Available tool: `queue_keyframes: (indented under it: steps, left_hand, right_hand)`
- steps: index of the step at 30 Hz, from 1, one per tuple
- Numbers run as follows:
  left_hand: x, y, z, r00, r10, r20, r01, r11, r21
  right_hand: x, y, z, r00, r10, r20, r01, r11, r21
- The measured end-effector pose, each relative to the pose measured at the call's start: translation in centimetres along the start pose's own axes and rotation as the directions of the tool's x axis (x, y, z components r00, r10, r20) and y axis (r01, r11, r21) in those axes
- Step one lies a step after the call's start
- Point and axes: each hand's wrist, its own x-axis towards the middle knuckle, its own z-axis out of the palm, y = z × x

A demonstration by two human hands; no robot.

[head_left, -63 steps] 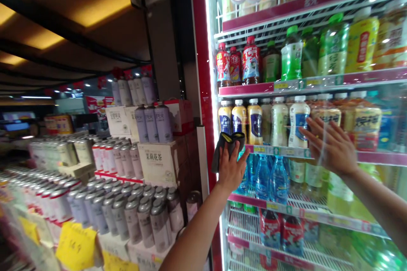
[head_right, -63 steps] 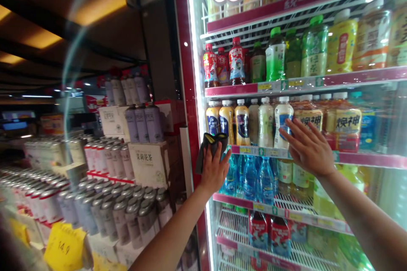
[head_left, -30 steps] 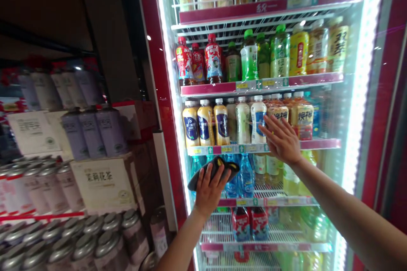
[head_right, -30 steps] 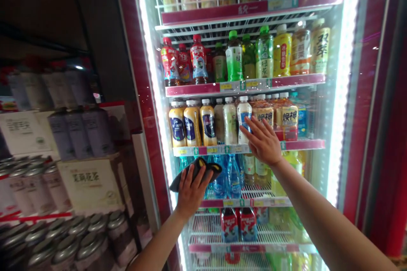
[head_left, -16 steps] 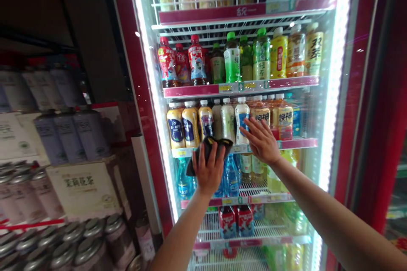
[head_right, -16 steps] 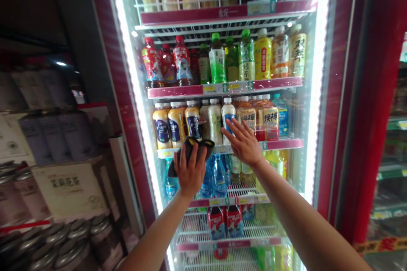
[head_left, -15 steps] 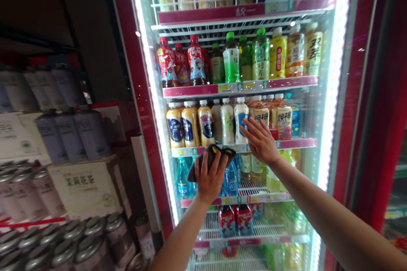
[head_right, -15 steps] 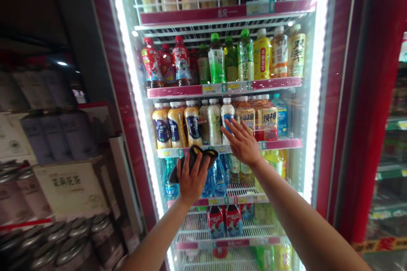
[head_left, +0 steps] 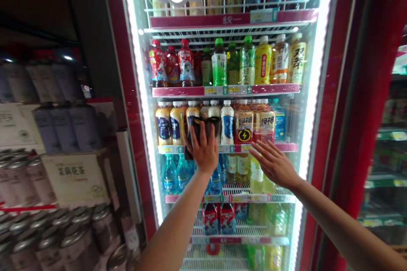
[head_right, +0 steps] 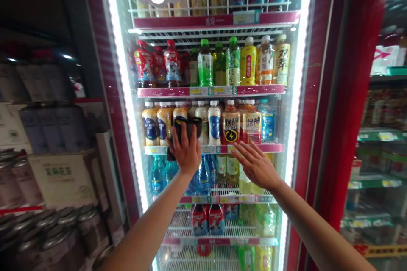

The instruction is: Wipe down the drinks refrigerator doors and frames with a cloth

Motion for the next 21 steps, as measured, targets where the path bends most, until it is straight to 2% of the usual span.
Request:
queue_keyframes:
  steps: [2, 4, 6, 7, 8, 9, 11, 12, 13, 14, 16, 18, 19, 20, 21]
  left_hand:
    - [-4.4, 0.4, -0.1, 0.970, 0.231, 0.068, -0.231, 0.973, -0.009]
    - [-8.1, -1.0, -0.8, 0.870, 0.478, 0.116, -0.479, 0.878, -0.027]
    - [-9.4, -2.9, -1.6, 0.756, 0.638, 0.146, -0.639, 0.768, -0.049]
    - [-8.8, -3.5, -1.8, 0.735, 0.661, 0.147, -0.662, 0.747, -0.049]
    - [-7.6, -3.8, -1.8, 0.751, 0.647, 0.134, -0.648, 0.761, -0.044]
    - [-5.8, -3.7, -1.6, 0.794, 0.597, 0.118, -0.598, 0.801, -0.029]
    - [-1.6, -1.9, -0.8, 0.929, 0.367, 0.050, -0.368, 0.930, -0.005]
    - [0.3, -0.5, -0.2, 0.971, 0.238, 0.008, -0.238, 0.971, -0.007]
    - [1.7, 0.9, 0.4, 0.988, 0.150, -0.026, -0.151, 0.988, -0.017]
    - [2.4, 2.3, 0.9, 0.993, 0.114, -0.038, -0.115, 0.993, -0.025]
    - [1.7, 4.3, 1.5, 0.990, 0.138, -0.024, -0.138, 0.990, -0.029]
    - [-1.5, 4.5, 1.3, 0.959, 0.282, 0.027, -0.282, 0.959, -0.018]
    - [-3.4, 4.0, 0.9, 0.921, 0.385, 0.057, -0.385, 0.923, -0.016]
    - [-5.3, 3.1, 0.4, 0.862, 0.500, 0.087, -0.500, 0.866, -0.019]
    - [-6.7, 2.2, -0.1, 0.781, 0.613, 0.114, -0.614, 0.788, -0.033]
  right_hand:
    - [-1.3, 0.5, 0.2, 0.998, -0.042, 0.046, 0.042, 0.999, -0.006]
    - [-2.5, 1.2, 0.1, 0.992, -0.088, 0.090, 0.089, 0.996, 0.002]
    - [-3.4, 2.2, -0.3, 0.988, -0.103, 0.111, 0.102, 0.995, 0.016]
    - [-3.8, 2.7, -0.5, 0.989, -0.099, 0.113, 0.097, 0.995, 0.022]
    - [-4.1, 3.1, -0.6, 0.990, -0.092, 0.109, 0.089, 0.996, 0.028]
    - [-4.4, 3.5, -0.8, 0.991, -0.085, 0.101, 0.082, 0.996, 0.032]
    - [-4.7, 3.8, -0.8, 0.993, -0.074, 0.090, 0.071, 0.997, 0.036]
    - [-4.8, 3.9, -0.7, 0.994, -0.069, 0.086, 0.066, 0.997, 0.037]
    - [-4.9, 3.8, -0.6, 0.994, -0.061, 0.088, 0.058, 0.998, 0.036]
    - [-5.0, 3.7, -0.5, 0.994, -0.053, 0.091, 0.050, 0.998, 0.034]
    - [-5.0, 3.5, -0.3, 0.994, -0.040, 0.102, 0.038, 0.999, 0.027]
    - [-5.1, 3.4, -0.3, 0.992, -0.043, 0.116, 0.041, 0.999, 0.021]
    - [-5.2, 3.5, -0.4, 0.991, -0.049, 0.123, 0.047, 0.999, 0.021]
    - [-5.3, 3.7, -0.6, 0.990, -0.057, 0.129, 0.054, 0.998, 0.024]
    - [-5.4, 3.9, -0.7, 0.989, -0.064, 0.135, 0.060, 0.998, 0.031]
